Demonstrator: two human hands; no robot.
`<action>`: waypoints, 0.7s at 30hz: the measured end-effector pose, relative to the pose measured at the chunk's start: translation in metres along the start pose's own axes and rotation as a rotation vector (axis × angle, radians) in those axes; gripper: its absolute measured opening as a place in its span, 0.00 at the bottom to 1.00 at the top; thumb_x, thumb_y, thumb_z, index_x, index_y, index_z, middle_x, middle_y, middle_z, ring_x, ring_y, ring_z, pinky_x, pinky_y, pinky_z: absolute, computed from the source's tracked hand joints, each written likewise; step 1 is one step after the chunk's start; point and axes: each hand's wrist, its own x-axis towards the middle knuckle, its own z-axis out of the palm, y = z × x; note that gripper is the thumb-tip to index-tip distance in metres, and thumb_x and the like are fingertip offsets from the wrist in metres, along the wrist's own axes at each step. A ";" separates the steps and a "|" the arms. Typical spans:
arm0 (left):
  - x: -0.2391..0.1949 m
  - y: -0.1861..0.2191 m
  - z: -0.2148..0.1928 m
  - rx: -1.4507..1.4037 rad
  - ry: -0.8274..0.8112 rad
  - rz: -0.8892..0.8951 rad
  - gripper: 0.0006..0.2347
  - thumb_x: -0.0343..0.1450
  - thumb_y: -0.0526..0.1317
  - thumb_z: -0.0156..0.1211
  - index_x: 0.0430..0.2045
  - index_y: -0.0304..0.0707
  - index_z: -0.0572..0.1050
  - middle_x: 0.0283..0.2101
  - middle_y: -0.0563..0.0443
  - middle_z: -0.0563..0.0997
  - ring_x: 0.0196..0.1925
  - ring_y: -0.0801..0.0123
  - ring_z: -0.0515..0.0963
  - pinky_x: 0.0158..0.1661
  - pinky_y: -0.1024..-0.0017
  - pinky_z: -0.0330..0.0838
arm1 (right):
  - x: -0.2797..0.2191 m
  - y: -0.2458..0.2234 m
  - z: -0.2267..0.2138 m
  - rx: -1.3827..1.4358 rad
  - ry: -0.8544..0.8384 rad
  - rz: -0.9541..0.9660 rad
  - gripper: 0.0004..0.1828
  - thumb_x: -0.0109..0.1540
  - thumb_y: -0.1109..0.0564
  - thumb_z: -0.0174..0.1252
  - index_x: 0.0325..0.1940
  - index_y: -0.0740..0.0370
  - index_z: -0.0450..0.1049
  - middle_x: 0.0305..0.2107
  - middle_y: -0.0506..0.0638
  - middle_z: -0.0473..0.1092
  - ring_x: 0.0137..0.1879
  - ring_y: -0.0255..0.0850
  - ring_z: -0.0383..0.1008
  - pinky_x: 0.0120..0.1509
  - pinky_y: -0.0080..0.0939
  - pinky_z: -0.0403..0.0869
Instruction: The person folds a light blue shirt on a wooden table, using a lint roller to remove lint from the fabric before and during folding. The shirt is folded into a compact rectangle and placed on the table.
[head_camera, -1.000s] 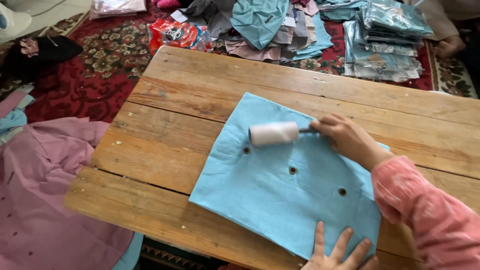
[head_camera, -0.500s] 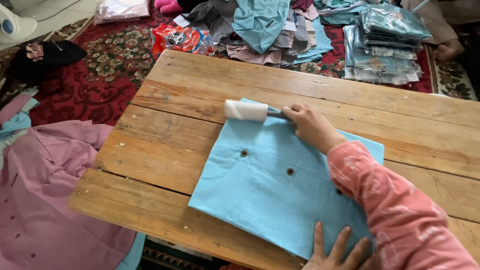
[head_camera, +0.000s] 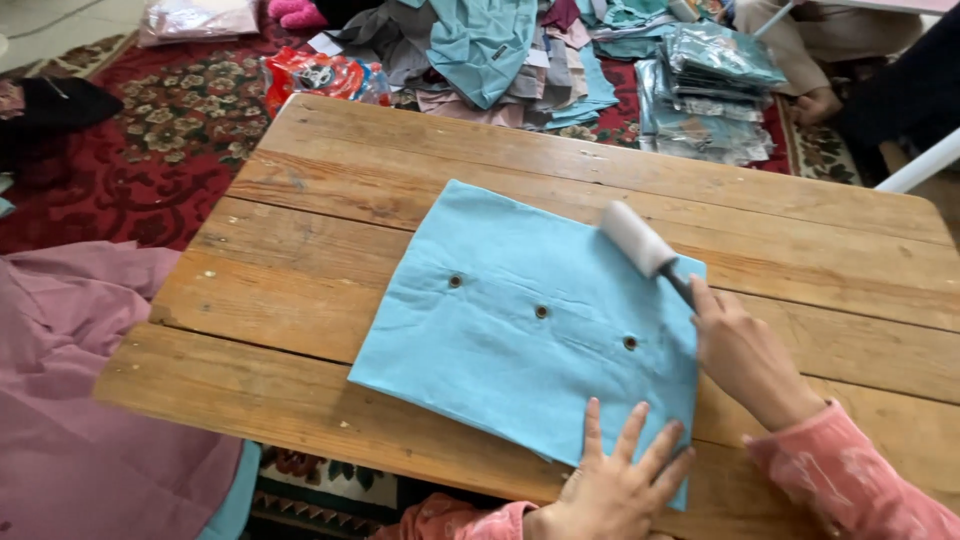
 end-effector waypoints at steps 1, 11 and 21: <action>0.001 -0.002 -0.010 -0.009 -0.062 0.010 0.42 0.63 0.72 0.44 0.72 0.53 0.58 0.79 0.47 0.55 0.80 0.34 0.47 0.62 0.13 0.31 | -0.015 0.018 0.004 -0.032 0.070 0.036 0.30 0.67 0.50 0.48 0.75 0.51 0.57 0.44 0.60 0.70 0.34 0.72 0.77 0.37 0.70 0.74; 0.005 -0.012 -0.045 -0.150 -0.158 0.033 0.45 0.62 0.74 0.32 0.72 0.47 0.55 0.77 0.41 0.51 0.78 0.30 0.43 0.61 0.13 0.28 | -0.074 0.037 0.008 0.456 0.073 0.397 0.22 0.63 0.54 0.54 0.62 0.49 0.72 0.41 0.54 0.80 0.45 0.57 0.80 0.52 0.52 0.72; -0.002 -0.107 -0.119 -0.167 -0.392 -0.241 0.40 0.71 0.69 0.36 0.73 0.43 0.43 0.75 0.31 0.34 0.76 0.36 0.29 0.67 0.32 0.23 | -0.001 0.003 0.061 0.962 0.345 0.379 0.10 0.58 0.57 0.66 0.29 0.56 0.70 0.52 0.57 0.67 0.60 0.48 0.65 0.60 0.46 0.64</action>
